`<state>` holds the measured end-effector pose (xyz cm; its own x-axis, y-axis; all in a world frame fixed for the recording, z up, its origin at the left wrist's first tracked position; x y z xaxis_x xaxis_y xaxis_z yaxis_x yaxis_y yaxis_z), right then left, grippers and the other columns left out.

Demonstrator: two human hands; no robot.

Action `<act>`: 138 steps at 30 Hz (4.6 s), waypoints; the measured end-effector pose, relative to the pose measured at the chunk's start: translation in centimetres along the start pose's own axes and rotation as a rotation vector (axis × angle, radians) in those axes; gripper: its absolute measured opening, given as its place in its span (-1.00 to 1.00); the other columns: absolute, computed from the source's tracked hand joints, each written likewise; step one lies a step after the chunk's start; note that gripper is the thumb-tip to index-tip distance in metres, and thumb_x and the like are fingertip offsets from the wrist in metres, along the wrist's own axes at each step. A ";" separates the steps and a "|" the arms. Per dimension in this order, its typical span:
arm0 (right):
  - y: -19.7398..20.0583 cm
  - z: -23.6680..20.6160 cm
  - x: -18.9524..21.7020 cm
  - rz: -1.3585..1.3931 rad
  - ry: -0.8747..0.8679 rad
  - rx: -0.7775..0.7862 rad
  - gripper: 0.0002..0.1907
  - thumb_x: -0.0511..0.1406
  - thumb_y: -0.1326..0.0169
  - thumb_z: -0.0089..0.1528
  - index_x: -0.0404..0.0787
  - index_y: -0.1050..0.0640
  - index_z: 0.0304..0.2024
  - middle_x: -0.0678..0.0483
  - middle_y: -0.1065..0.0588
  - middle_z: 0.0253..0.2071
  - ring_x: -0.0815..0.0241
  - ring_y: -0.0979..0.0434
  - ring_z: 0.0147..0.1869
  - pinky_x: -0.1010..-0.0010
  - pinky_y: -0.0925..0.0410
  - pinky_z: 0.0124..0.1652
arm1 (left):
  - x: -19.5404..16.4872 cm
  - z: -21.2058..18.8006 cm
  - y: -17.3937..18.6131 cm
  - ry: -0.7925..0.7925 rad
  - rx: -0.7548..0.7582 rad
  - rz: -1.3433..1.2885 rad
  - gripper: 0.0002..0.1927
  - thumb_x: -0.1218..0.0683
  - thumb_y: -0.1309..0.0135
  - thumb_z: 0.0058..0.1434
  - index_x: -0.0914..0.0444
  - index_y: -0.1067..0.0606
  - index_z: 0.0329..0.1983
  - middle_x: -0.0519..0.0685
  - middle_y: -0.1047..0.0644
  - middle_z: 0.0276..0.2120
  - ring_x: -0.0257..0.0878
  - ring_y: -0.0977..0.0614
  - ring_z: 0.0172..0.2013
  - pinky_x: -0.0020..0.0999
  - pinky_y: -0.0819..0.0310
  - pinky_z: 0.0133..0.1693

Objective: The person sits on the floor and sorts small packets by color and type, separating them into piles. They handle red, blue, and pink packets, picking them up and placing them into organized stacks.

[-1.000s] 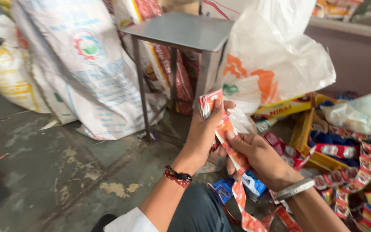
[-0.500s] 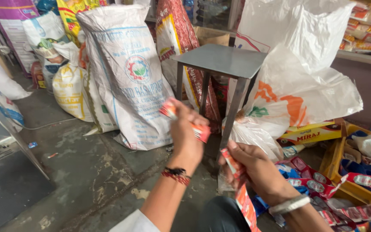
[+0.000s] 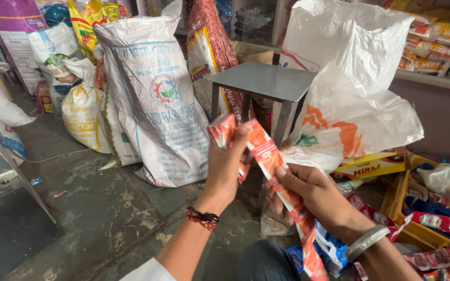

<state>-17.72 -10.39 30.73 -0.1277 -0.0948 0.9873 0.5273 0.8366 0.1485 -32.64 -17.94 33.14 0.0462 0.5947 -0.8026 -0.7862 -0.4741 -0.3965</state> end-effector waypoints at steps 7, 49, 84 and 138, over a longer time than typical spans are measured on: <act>-1.0 0.7 -1.7 0.038 -0.036 0.027 -0.54 -0.05 0.09 0.35 -0.31 -0.57 -0.24 0.04 -0.51 -0.61 0.30 -0.41 -0.67 0.51 -0.25 -0.62 | 2.2 -0.2 -2.7 -0.070 0.119 0.151 -0.50 -0.16 -0.25 0.25 0.37 -0.53 -0.09 -0.09 -0.54 -0.36 -0.38 -0.52 -0.42 -0.41 -0.42 -0.40; 1.5 5.7 -7.5 0.151 -0.081 0.049 -0.55 -0.05 0.14 0.37 -0.27 -0.57 -0.22 0.07 -0.55 -0.54 0.31 -0.48 -0.58 0.51 -0.35 -0.51 | 14.3 3.3 -0.7 0.345 0.136 -0.081 -0.47 -0.27 0.00 0.51 0.30 -0.54 0.00 0.13 -0.49 -0.35 -0.16 -0.47 -0.48 -0.30 -0.18 -0.57; 5.4 4.0 -9.9 0.068 -0.073 -0.056 -0.49 0.00 0.18 0.38 -0.23 -0.61 -0.22 0.08 -0.52 -0.60 0.33 -0.42 -0.65 0.51 -0.29 -0.59 | 16.6 1.9 -3.8 0.290 0.154 -0.097 -0.58 -0.15 -0.09 0.46 0.28 -0.50 0.11 0.03 -0.49 -0.25 -0.15 -0.45 -0.30 -0.23 -0.26 -0.28; 14.5 0.7 -15.1 0.478 0.064 -0.165 -0.65 -0.16 0.10 0.42 -0.26 -0.50 -0.33 0.05 -0.48 -0.65 0.32 -0.34 -0.70 0.52 -0.21 -0.64 | 24.6 0.7 -12.8 0.491 -0.181 -0.735 -0.74 -0.06 0.03 0.43 0.13 -0.31 -0.34 -0.20 -0.23 -0.54 -0.36 -0.28 -0.51 -0.37 -0.30 -0.36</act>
<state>-8.72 3.50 17.91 0.2097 0.2404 0.9477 0.6403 0.6987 -0.3189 -21.88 3.20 18.78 0.7894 0.4633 -0.4028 -0.3475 -0.2038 -0.9153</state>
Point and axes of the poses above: each hand's wrist, its own z-axis towards the middle knuckle, its own y-axis out of the back of the hand, x = y × z, the point moved 8 cm from there along z, towards the middle knuckle
